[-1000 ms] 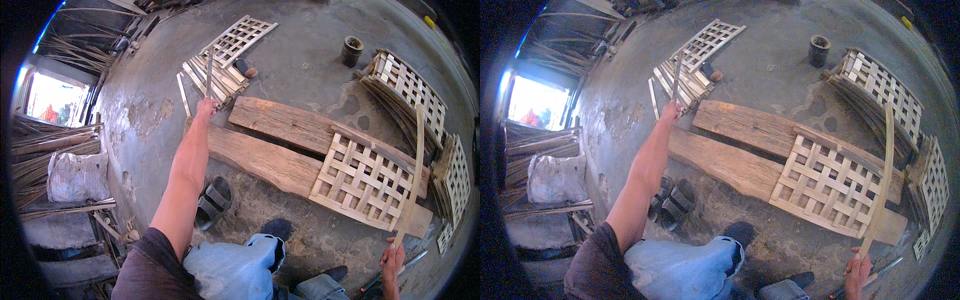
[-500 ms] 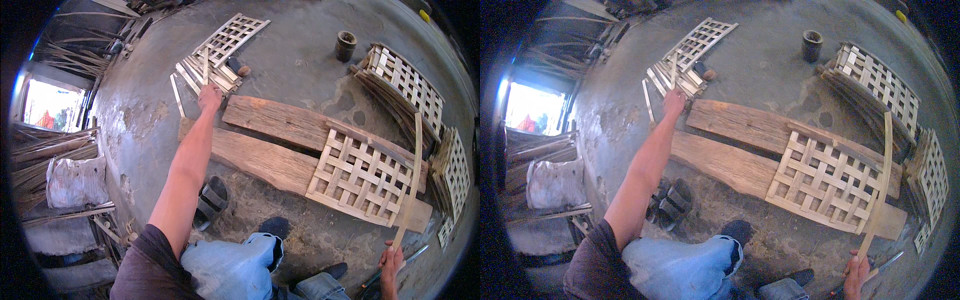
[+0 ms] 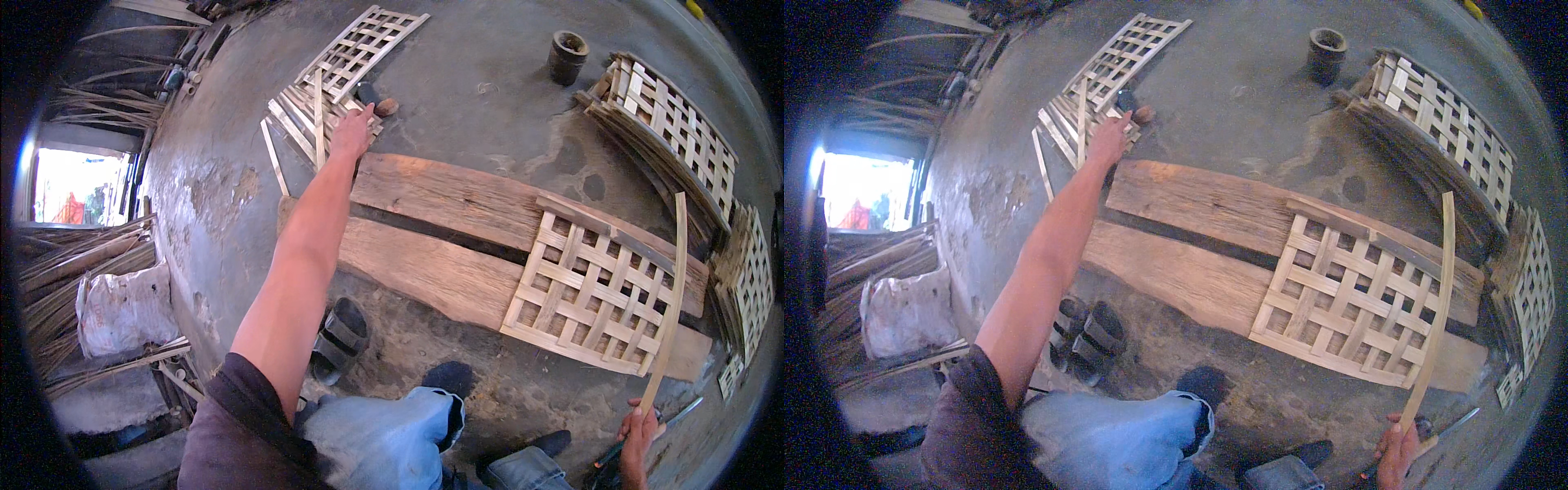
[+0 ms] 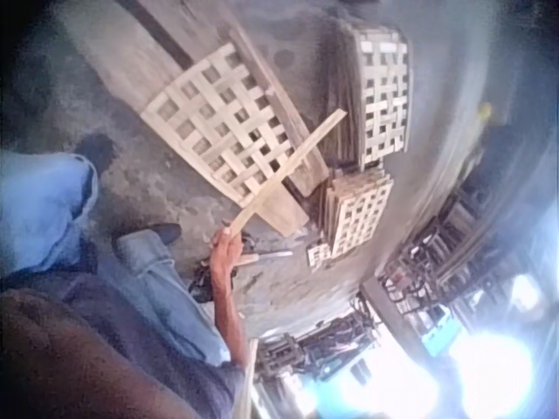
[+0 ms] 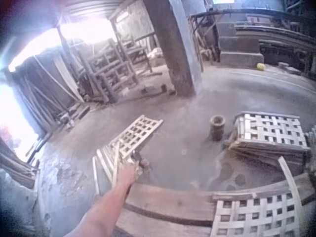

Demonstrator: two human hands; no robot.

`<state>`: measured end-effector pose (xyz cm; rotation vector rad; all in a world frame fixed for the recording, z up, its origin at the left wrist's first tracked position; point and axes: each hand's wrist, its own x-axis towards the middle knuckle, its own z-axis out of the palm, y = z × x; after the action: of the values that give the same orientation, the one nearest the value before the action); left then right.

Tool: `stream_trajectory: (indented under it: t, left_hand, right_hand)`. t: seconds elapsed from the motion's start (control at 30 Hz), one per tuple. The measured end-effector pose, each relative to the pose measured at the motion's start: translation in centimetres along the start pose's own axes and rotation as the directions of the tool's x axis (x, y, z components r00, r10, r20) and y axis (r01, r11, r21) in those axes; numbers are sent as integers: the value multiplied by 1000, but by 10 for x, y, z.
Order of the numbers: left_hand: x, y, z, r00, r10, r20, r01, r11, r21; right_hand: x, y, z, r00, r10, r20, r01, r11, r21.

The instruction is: The person assembles a wooden lattice by interweaving thin wooden strips and securing them with a hammer and chisel. The person repeatedly adjusts the strips and uses tools to tighten the lattice structure.

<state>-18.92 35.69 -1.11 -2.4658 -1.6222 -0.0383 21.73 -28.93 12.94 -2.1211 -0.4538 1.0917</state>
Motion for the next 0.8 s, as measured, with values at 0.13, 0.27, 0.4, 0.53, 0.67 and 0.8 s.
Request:
stream_trajectory:
  t: [0.13,0.27,0.4,0.53,0.67,0.8]
  left_hand:
    - [14,11,-21,945,-165,283,193,978,-75]
    - [10,38,-28,943,-273,192,293,952,-86]
    - [22,33,-21,929,-317,189,331,942,-48]
    - [29,24,-4,931,-317,180,308,948,75]
    - [28,31,-7,914,-392,106,401,911,-96]
    - [1,-12,5,796,-605,26,554,711,-432]
  right_hand:
    - [6,-1,2,1000,4,17,-5,1000,23]
    - [6,-6,1,1000,17,15,-16,999,-33]
    - [5,0,0,999,-10,37,12,999,-49]
    - [2,0,1,999,34,39,-31,997,-64]
    - [-4,-5,-2,999,33,11,-32,998,-58]
    - [-1,-7,1,1000,15,17,-15,999,-34]
